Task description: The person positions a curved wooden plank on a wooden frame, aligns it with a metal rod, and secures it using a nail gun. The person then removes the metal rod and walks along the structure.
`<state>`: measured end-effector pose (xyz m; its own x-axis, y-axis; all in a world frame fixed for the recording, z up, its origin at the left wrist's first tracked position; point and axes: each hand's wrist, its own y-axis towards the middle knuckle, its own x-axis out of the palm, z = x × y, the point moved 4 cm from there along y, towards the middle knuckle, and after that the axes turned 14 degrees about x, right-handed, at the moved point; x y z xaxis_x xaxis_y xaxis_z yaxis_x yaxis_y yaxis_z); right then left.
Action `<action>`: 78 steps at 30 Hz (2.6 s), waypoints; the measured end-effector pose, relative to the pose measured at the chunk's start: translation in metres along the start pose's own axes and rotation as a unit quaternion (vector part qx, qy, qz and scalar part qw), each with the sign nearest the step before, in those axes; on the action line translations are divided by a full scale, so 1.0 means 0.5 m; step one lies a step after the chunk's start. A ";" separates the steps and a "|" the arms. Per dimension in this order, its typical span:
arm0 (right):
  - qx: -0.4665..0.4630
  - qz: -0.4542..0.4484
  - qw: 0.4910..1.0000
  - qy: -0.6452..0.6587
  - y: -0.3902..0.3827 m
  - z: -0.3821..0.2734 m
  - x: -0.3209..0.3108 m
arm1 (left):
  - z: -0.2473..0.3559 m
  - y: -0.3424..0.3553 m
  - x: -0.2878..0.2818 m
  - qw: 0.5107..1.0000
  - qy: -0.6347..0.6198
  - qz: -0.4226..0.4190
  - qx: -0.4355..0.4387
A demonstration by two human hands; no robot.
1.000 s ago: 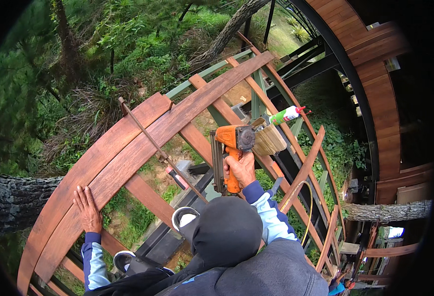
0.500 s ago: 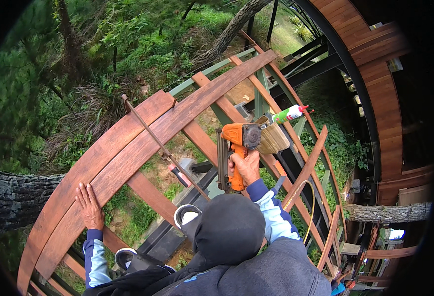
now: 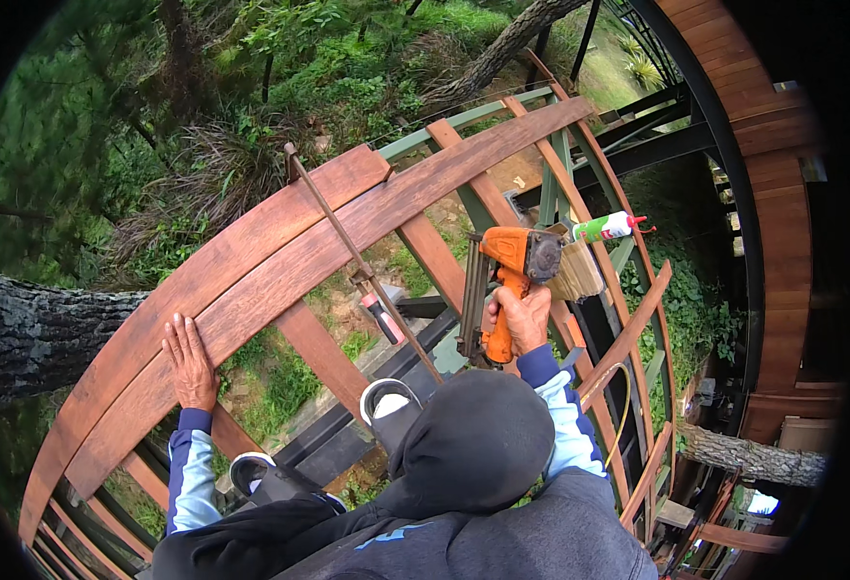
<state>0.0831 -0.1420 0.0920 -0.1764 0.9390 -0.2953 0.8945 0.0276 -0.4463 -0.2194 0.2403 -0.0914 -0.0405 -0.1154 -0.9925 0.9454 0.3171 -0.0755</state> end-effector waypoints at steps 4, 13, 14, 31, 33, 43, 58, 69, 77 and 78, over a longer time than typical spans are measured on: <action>0.004 -0.013 1.000 0.007 0.000 0.003 0.004 | 0.001 0.004 -0.004 1.000 0.020 -0.007 0.001; -0.005 -0.002 1.000 -0.025 0.012 0.014 0.000 | 0.000 0.000 -0.001 1.000 0.021 0.012 0.008; 0.002 0.005 0.999 -0.035 0.013 0.016 -0.002 | 0.000 -0.001 -0.002 1.000 0.013 0.017 0.006; 0.010 0.051 0.993 -0.104 0.012 0.027 -0.077 | -0.001 0.002 -0.010 0.998 -0.035 0.039 0.018; 0.020 0.094 0.980 -0.173 0.015 0.035 -0.099 | -0.002 0.004 -0.010 0.999 -0.033 0.021 0.015; 0.042 0.081 0.946 -0.312 0.037 0.068 -0.158 | -0.050 -0.063 -0.031 0.993 -0.093 -0.017 0.067; 0.279 -0.257 0.924 0.048 0.203 0.192 -0.154 | -0.113 -0.126 -0.047 0.989 -0.122 -0.073 0.037; 0.308 -0.279 0.907 0.073 0.271 0.314 -0.163 | -0.205 -0.191 -0.114 0.993 -0.043 -0.107 -0.004; 0.069 0.005 0.936 -0.345 0.248 0.297 -0.176 | -0.197 -0.149 -0.129 0.994 -0.024 -0.094 0.041; 0.026 0.037 0.902 -0.430 0.242 0.293 -0.177 | -0.195 -0.141 -0.133 0.994 -0.021 -0.100 0.050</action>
<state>0.1468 -0.2720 -0.0595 -0.3905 0.3244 -0.8616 0.9001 -0.0619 -0.4312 -0.3148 0.3173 -0.0292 -0.2192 -0.2062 -0.9536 0.9475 0.1884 -0.2585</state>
